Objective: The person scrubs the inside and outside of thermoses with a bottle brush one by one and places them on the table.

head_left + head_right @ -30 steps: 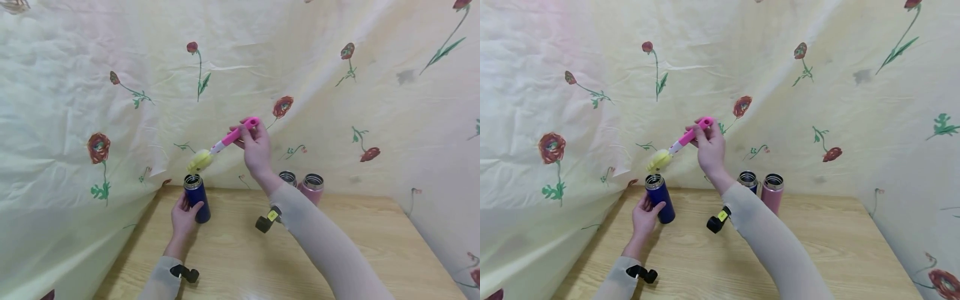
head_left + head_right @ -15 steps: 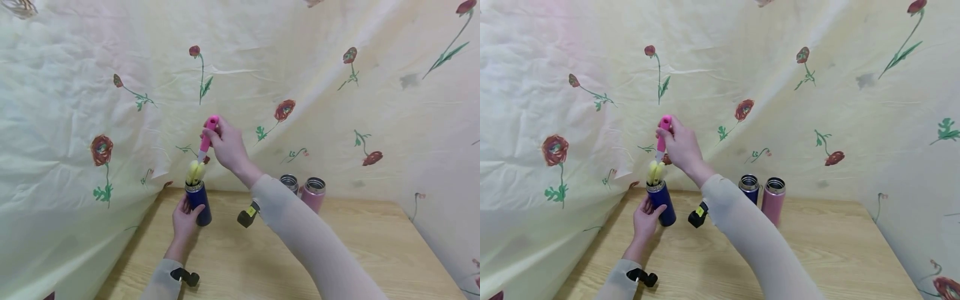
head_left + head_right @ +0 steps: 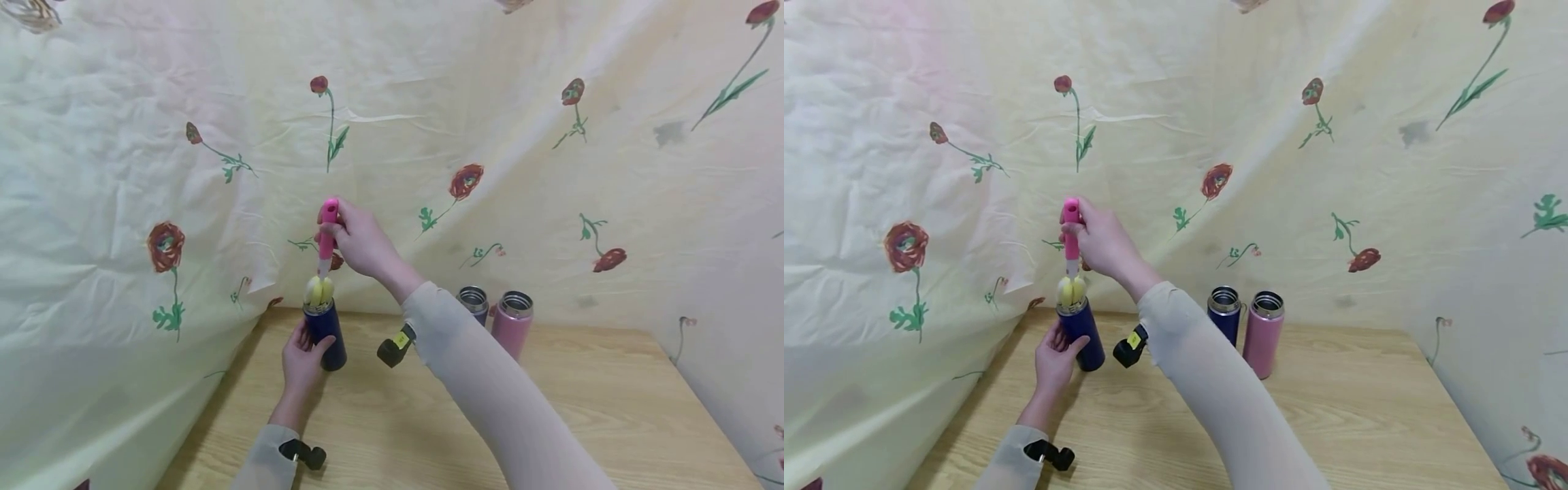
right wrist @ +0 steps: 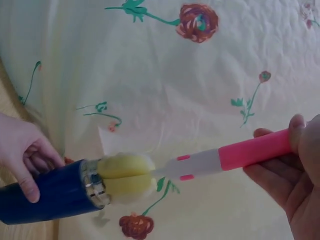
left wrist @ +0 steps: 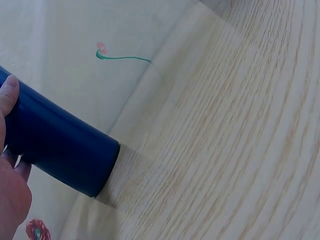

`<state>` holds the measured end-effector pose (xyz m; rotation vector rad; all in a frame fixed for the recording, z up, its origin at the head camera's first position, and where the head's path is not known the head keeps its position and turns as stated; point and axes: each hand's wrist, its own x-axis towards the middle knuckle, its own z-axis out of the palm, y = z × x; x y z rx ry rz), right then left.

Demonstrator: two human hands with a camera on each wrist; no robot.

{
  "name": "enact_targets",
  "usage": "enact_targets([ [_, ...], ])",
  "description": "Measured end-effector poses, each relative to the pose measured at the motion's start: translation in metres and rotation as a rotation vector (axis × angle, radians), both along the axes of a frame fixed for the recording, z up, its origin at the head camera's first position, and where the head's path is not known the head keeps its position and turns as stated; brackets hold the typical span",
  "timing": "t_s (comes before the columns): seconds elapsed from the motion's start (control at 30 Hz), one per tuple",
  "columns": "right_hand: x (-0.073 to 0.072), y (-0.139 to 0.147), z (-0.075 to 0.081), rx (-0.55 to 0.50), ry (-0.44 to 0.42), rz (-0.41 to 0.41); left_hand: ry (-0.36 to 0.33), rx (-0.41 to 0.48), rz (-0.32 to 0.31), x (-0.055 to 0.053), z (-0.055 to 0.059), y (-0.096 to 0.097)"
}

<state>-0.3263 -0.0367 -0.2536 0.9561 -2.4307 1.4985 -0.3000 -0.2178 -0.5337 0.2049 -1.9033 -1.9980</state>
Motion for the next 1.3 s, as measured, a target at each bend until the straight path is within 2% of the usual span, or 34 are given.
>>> enact_targets([
  [0.1, -0.001, 0.002, -0.004, -0.016, -0.064, 0.018, -0.003, -0.006, 0.003, -0.001, -0.002, 0.0],
  [0.17, -0.002, 0.002, -0.006, -0.042, -0.1, 0.0, -0.005, -0.007, 0.004, -0.002, -0.003, 0.0],
  [0.33, -0.006, 0.002, -0.015, -0.138, -0.13, -0.132, -0.006, -0.004, 0.002, -0.001, -0.003, 0.0],
  [0.47, -0.007, 0.0, -0.023, -0.189, -0.075, -0.208, 0.007, -0.017, 0.003, 0.001, -0.003, -0.002],
  [0.63, -0.003, -0.01, -0.028, -0.184, 0.01, -0.241, 0.012, -0.024, 0.016, 0.0, -0.004, -0.003],
  [0.8, 0.002, -0.02, -0.03, -0.203, -0.011, -0.24, 0.014, -0.013, 0.002, -0.001, -0.004, -0.002],
  [0.93, 0.006, -0.026, -0.03, -0.161, -0.023, -0.221, 0.012, -0.022, 0.006, -0.001, -0.005, -0.001],
  [1.07, 0.009, -0.03, -0.03, -0.095, 0.015, -0.192, 0.024, -0.017, 0.008, -0.002, -0.005, 0.0],
  [1.3, 0.008, -0.028, -0.032, -0.09, 0.015, -0.146, 0.022, 0.006, 0.0, 0.0, -0.005, 0.001],
])
